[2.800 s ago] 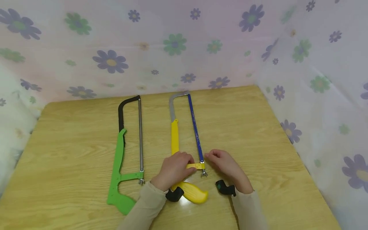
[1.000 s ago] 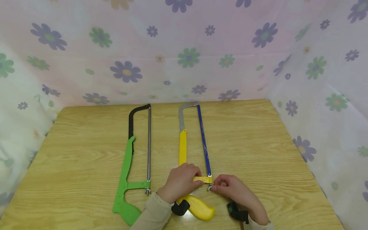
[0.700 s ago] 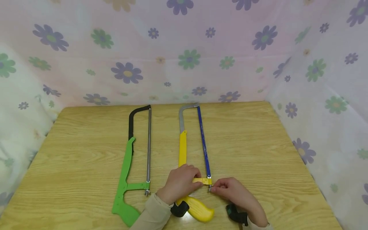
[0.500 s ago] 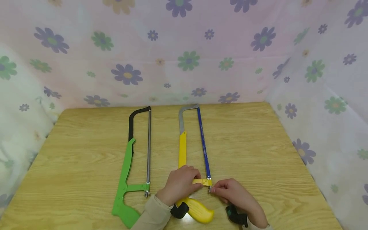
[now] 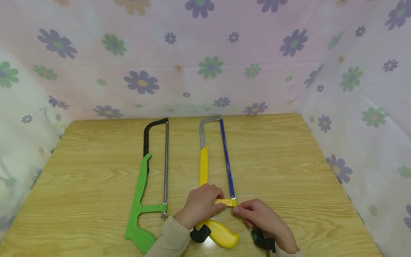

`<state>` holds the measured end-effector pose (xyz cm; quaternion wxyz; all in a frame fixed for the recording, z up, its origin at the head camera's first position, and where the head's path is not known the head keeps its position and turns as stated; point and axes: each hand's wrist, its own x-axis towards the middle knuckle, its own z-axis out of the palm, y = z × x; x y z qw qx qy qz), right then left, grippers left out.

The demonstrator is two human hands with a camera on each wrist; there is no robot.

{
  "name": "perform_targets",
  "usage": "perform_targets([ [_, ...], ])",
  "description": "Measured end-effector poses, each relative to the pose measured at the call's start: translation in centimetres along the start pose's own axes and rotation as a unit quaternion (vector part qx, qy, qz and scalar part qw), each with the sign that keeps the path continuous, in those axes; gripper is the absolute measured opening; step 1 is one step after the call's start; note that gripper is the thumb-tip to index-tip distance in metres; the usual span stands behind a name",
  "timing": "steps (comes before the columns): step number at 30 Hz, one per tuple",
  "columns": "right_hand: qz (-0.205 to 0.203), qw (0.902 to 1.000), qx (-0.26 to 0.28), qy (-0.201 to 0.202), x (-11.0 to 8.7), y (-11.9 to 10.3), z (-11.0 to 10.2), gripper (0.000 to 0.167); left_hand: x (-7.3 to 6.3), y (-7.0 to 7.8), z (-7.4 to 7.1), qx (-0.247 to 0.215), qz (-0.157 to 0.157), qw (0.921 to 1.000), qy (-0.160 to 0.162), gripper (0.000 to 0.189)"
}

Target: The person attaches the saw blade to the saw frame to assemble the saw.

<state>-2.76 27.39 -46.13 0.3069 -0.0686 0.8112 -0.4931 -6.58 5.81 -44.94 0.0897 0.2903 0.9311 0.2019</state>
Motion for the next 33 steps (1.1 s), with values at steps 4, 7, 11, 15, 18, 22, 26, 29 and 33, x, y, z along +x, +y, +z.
perform_targets([
  [4,-0.005,1.0000,-0.005,-0.002,-0.02,-0.15,-0.12,0.027,0.03,-0.01,-0.06,0.004,0.002,1.0000,0.001,0.015],
  [7,-0.014,0.9998,-0.015,0.001,-0.01,-0.26,-0.20,0.025,0.09,-0.05,-0.08,0.007,0.003,1.0000,0.006,0.015],
  [11,-0.016,0.9994,-0.028,0.009,0.03,-0.30,-0.22,0.023,0.13,-0.07,-0.09,0.009,0.004,0.9999,0.008,0.015],
  [15,-0.005,0.9991,-0.035,0.025,0.07,-0.14,-0.21,0.022,0.18,-0.04,0.02,0.004,0.003,1.0000,0.006,0.015],
  [18,0.002,0.9987,-0.038,0.034,-0.01,0.07,-0.20,0.021,0.21,0.03,0.21,-0.002,-0.001,1.0000,0.002,0.015],
  [22,0.008,0.9987,-0.029,0.040,-0.19,0.17,-0.16,0.022,0.17,0.17,0.36,-0.004,-0.004,1.0000,-0.002,0.015],
  [26,0.009,0.9986,-0.012,0.051,-0.19,0.20,-0.06,0.024,0.17,0.23,0.31,-0.001,-0.001,1.0000,0.000,0.015],
  [29,0.011,0.9984,-0.002,0.055,-0.10,0.25,0.01,0.025,0.14,0.16,0.28,0.003,0.001,1.0000,0.000,0.016],
  [33,0.012,0.9989,-0.001,0.045,0.05,0.20,0.01,0.025,0.04,0.05,0.23,0.007,0.000,1.0000,0.003,0.016],
])
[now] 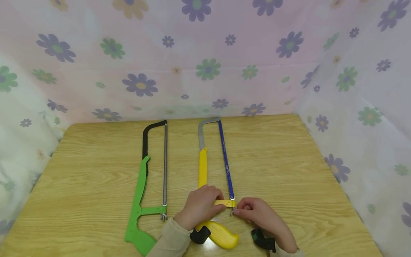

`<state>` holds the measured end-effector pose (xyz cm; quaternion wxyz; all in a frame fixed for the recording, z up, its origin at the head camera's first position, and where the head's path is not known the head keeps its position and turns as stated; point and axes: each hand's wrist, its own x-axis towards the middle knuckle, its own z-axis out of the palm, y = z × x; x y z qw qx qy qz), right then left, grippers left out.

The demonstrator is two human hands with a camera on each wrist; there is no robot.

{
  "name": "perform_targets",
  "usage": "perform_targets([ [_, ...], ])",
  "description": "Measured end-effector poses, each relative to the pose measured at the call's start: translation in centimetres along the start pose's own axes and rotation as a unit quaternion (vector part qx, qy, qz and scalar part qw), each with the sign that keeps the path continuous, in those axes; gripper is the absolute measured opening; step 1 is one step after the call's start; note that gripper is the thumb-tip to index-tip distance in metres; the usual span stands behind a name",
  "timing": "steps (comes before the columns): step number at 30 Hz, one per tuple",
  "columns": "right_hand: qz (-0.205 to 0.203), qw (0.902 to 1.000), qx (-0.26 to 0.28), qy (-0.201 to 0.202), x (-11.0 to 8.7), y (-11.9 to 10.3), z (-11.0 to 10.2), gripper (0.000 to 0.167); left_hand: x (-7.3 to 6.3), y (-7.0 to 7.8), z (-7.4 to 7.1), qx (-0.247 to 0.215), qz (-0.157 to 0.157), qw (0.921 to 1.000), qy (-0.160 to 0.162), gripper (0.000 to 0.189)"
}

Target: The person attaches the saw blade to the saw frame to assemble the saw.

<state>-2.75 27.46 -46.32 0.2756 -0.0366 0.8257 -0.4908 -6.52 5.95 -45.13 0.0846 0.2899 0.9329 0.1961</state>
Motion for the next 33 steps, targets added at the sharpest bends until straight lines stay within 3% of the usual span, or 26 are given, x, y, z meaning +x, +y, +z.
perform_targets([
  [16,-0.023,0.9986,0.002,-0.048,-0.36,0.45,-0.40,0.029,-0.10,0.15,0.00,-0.006,0.001,1.0000,0.001,0.014],
  [33,-0.034,0.9986,-0.005,-0.039,-0.23,0.00,-0.30,0.023,-0.07,-0.14,0.08,0.003,0.006,0.9999,0.008,0.016],
])
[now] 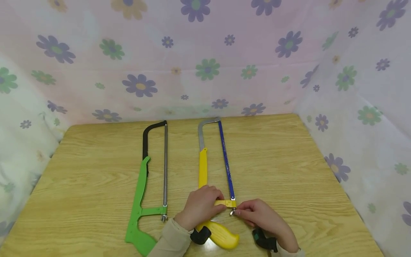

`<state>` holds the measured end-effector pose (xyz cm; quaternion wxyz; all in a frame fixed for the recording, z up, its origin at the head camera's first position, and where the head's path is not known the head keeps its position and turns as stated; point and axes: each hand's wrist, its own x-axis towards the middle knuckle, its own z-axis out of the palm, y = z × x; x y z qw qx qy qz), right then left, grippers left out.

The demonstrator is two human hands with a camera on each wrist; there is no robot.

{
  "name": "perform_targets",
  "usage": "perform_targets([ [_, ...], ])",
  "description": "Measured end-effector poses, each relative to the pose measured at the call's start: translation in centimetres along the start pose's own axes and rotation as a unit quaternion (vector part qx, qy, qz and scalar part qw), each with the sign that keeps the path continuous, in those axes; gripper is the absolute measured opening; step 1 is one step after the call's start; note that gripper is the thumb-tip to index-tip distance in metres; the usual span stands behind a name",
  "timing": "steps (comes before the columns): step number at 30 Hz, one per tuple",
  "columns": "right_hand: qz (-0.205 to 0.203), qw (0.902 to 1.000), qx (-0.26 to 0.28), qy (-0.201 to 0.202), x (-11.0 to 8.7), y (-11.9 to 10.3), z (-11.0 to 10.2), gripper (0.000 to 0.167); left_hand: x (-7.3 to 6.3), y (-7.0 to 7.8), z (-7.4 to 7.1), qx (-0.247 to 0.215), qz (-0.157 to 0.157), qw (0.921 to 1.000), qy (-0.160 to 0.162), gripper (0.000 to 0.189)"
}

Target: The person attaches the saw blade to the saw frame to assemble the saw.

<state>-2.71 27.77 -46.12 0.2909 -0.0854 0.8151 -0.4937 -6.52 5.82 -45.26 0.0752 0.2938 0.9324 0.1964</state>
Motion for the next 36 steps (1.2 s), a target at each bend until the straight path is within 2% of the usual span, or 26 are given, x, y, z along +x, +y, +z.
perform_targets([
  [14,0.044,0.9970,0.009,0.063,-0.09,-0.06,0.39,0.025,0.03,0.19,-0.16,-0.010,0.003,0.9999,0.001,0.016],
  [29,0.045,0.9975,0.033,0.044,-0.31,0.15,0.51,0.027,-0.17,0.14,-0.24,-0.018,0.003,0.9998,0.001,0.015],
  [36,0.027,0.9987,0.013,0.041,-0.24,0.18,0.47,0.027,-0.06,-0.02,-0.19,-0.013,0.003,0.9999,0.000,0.015],
])
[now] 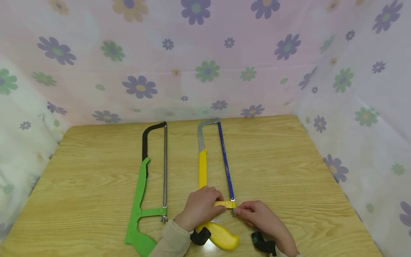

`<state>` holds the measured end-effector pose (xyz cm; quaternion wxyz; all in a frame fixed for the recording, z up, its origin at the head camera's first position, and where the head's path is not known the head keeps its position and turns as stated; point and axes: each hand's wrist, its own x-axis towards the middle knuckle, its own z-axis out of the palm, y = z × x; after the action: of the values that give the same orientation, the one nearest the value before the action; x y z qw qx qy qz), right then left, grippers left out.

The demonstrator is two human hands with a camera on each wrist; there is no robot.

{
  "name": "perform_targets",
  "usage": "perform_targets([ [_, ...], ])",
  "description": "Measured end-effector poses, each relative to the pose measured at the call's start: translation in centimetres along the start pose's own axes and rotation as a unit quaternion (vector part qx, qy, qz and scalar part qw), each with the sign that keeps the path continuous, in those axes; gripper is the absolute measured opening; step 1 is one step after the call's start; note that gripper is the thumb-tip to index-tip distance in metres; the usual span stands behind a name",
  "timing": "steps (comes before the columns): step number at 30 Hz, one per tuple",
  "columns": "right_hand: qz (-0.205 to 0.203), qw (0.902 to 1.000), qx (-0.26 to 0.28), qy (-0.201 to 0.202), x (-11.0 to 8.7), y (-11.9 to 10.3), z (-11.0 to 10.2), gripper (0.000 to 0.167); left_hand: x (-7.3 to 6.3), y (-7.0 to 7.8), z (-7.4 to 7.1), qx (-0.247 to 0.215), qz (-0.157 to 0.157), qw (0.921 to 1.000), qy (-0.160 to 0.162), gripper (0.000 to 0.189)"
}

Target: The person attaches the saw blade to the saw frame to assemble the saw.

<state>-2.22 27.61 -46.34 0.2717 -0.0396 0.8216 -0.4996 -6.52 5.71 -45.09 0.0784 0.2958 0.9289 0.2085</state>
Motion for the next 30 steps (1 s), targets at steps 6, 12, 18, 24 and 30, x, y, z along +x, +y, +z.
perform_targets([
  [6,0.005,1.0000,-0.001,-0.001,0.07,0.06,0.11,0.028,-0.04,-0.01,0.01,0.004,-0.001,1.0000,-0.001,0.016],
  [12,0.008,1.0000,-0.005,0.001,-0.11,-0.36,0.17,0.027,-0.03,0.11,-0.03,0.011,0.002,0.9999,0.000,0.016],
  [18,0.005,0.9999,-0.010,0.007,0.02,-0.26,0.30,0.025,-0.07,-0.03,0.03,0.011,0.002,0.9999,0.000,0.016],
  [24,0.017,0.9994,-0.024,0.020,0.00,-0.24,0.47,0.027,-0.10,-0.03,0.03,0.013,0.003,0.9999,0.001,0.016],
  [30,0.029,0.9985,-0.026,0.040,-0.08,-0.28,0.60,0.024,-0.04,0.02,0.03,0.006,0.000,1.0000,-0.001,0.015],
])
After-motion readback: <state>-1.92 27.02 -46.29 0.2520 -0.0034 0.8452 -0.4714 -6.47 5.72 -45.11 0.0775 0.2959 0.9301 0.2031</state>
